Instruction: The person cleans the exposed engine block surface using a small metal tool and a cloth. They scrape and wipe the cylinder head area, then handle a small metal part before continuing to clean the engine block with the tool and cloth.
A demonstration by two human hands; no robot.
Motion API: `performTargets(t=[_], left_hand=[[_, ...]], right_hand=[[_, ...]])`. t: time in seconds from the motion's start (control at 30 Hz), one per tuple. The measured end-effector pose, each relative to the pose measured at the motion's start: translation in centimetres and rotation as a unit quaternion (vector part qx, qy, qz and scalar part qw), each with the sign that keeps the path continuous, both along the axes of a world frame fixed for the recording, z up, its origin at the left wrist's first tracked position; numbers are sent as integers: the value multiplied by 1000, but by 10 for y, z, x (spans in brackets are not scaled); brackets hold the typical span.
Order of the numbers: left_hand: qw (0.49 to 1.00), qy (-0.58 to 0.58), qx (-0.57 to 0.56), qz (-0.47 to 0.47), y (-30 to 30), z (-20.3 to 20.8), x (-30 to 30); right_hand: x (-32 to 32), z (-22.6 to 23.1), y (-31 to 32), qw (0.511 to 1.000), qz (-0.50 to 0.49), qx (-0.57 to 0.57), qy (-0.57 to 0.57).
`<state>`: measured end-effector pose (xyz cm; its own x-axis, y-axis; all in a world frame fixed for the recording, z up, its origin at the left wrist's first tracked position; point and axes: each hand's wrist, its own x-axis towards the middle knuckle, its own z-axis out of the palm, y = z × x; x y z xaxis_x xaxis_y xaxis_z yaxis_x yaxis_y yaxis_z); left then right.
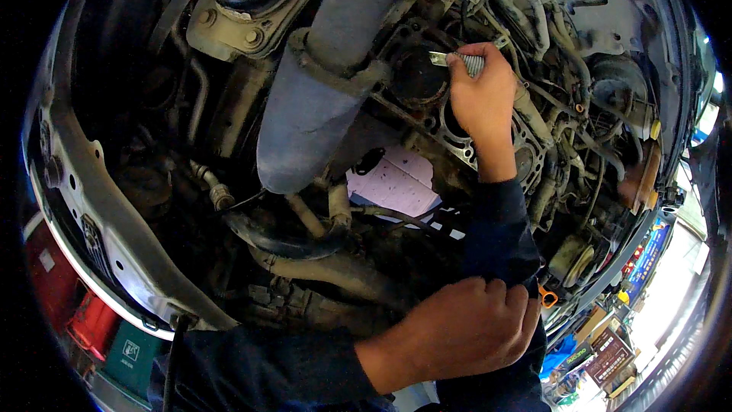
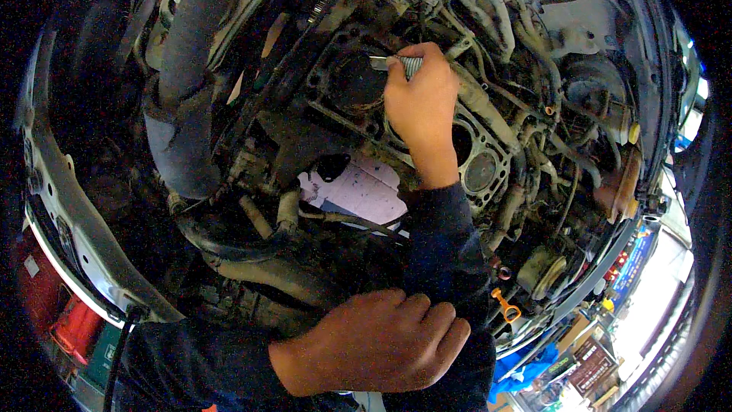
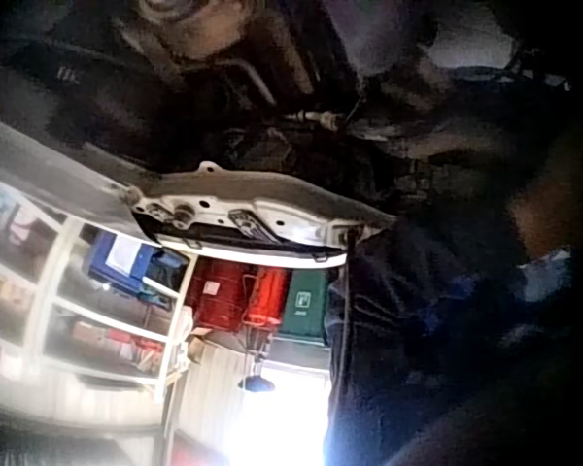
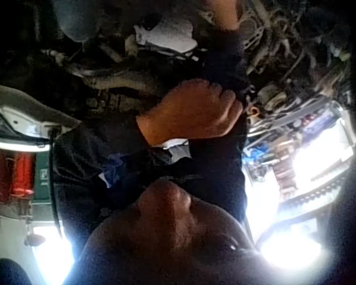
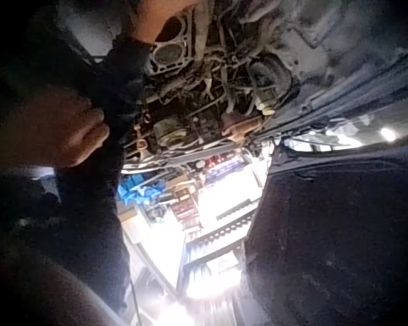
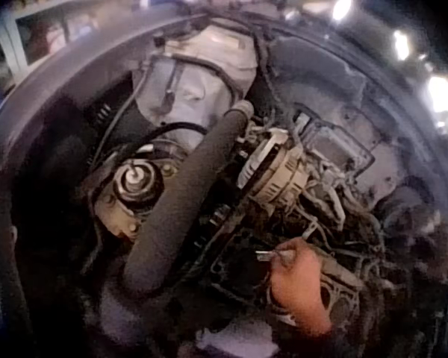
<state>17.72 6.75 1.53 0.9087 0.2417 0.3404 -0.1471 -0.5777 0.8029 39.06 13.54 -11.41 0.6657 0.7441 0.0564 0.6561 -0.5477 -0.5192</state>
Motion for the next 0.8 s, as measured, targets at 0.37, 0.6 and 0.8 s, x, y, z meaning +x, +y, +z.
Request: performTargets(t=[0.37, 0.6, 0.8], left_hand=[[1000, 3, 2, -6, -3, -1, 0], [1000, 11, -8, -13, -2, -2, 0], [1000, 3, -14, 1, -4, -4, -1]], right_hand=[[21, -9, 14, 991, 126, 16, -36], [30, -9, 19, 989, 148, -23, -12], [25, -2, 14, 993, 110, -37, 6]])
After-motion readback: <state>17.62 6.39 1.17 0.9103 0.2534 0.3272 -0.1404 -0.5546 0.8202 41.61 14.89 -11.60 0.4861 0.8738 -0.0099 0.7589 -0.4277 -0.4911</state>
